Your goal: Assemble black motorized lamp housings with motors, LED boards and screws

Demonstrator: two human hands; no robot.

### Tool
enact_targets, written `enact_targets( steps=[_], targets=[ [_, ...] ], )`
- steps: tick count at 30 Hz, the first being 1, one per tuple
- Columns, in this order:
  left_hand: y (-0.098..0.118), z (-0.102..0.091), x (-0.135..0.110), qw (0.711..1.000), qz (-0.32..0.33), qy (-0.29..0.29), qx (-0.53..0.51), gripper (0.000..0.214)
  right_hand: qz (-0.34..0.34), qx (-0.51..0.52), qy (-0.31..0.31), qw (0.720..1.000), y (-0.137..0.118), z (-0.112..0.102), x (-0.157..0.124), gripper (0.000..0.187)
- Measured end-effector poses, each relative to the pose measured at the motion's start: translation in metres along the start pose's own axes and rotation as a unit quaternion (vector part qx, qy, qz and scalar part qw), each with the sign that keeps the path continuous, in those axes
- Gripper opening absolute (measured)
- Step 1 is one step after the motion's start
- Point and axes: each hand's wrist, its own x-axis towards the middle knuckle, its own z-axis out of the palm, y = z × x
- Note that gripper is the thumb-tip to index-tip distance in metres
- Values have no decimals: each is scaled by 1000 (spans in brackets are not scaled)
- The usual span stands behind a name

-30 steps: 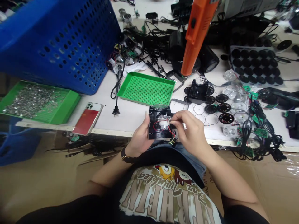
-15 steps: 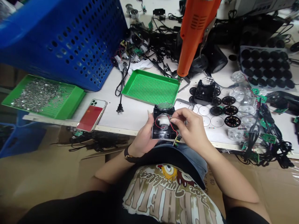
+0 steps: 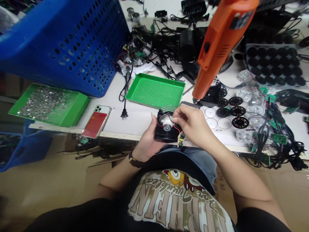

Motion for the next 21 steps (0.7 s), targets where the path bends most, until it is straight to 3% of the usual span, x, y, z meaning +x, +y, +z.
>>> enact_targets(
  steps=[8,21],
  targets=[
    [0,-1,4,1000,-16,11,-6,62,25,17,-13,999,5,-2,0,4],
    [1,-6,5,1000,-21,-5,1,61,-15,-38,-28,999,-3,-6,6,11]
  ],
)
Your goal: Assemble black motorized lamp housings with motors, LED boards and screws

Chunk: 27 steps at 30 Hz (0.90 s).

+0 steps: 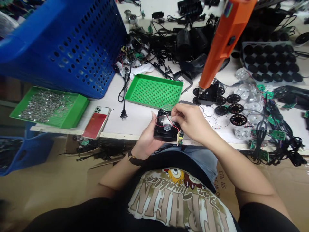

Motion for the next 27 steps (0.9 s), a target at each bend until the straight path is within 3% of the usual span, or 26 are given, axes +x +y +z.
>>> enact_targets(
  steps=[18,27],
  targets=[
    [1,0,2,1000,-10,26,-2,55,-30,-34,-13,999,-1,2,3,16],
    [2,-7,4,999,19,46,18,24,-30,-51,-26,998,-4,3,2,19]
  ],
)
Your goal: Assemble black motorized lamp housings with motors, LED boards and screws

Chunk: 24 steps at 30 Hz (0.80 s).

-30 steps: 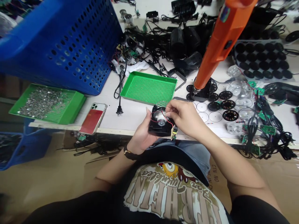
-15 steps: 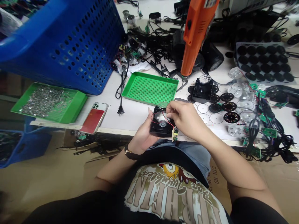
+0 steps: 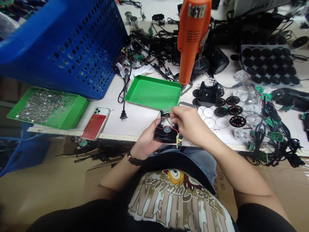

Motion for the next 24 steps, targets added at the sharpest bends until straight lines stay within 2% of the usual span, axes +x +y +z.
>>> enact_targets(
  steps=[8,13,18,24],
  targets=[
    [0,4,-4,1000,19,11,-2,20,-4,-4,4,1000,2,1,-1,19],
    [2,13,-8,1000,11,-1,3,27,-18,-11,-4,1000,1,-3,0,19],
    [1,11,-9,999,25,4,20,29,-29,-16,-9,999,-2,-5,1,20],
    [1,13,-11,1000,9,-17,8,34,-30,-18,-6,999,-2,-4,0,20]
  ],
)
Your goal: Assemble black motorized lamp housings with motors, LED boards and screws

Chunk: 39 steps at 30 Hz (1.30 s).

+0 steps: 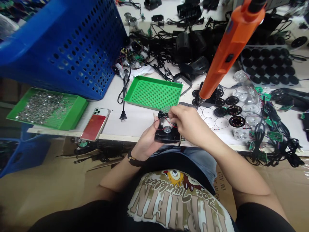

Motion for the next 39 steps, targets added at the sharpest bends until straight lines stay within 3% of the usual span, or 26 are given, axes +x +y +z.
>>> enact_targets(
  steps=[17,26,39],
  targets=[
    [0,2,5,999,20,26,-14,23,20,-16,-4,1000,3,4,-5,18],
    [-4,0,6,999,36,-3,-11,18,13,-44,-8,999,4,7,-7,17],
    [-4,12,0,999,31,-6,-18,29,2,-8,77,997,3,14,-15,17]
  ],
)
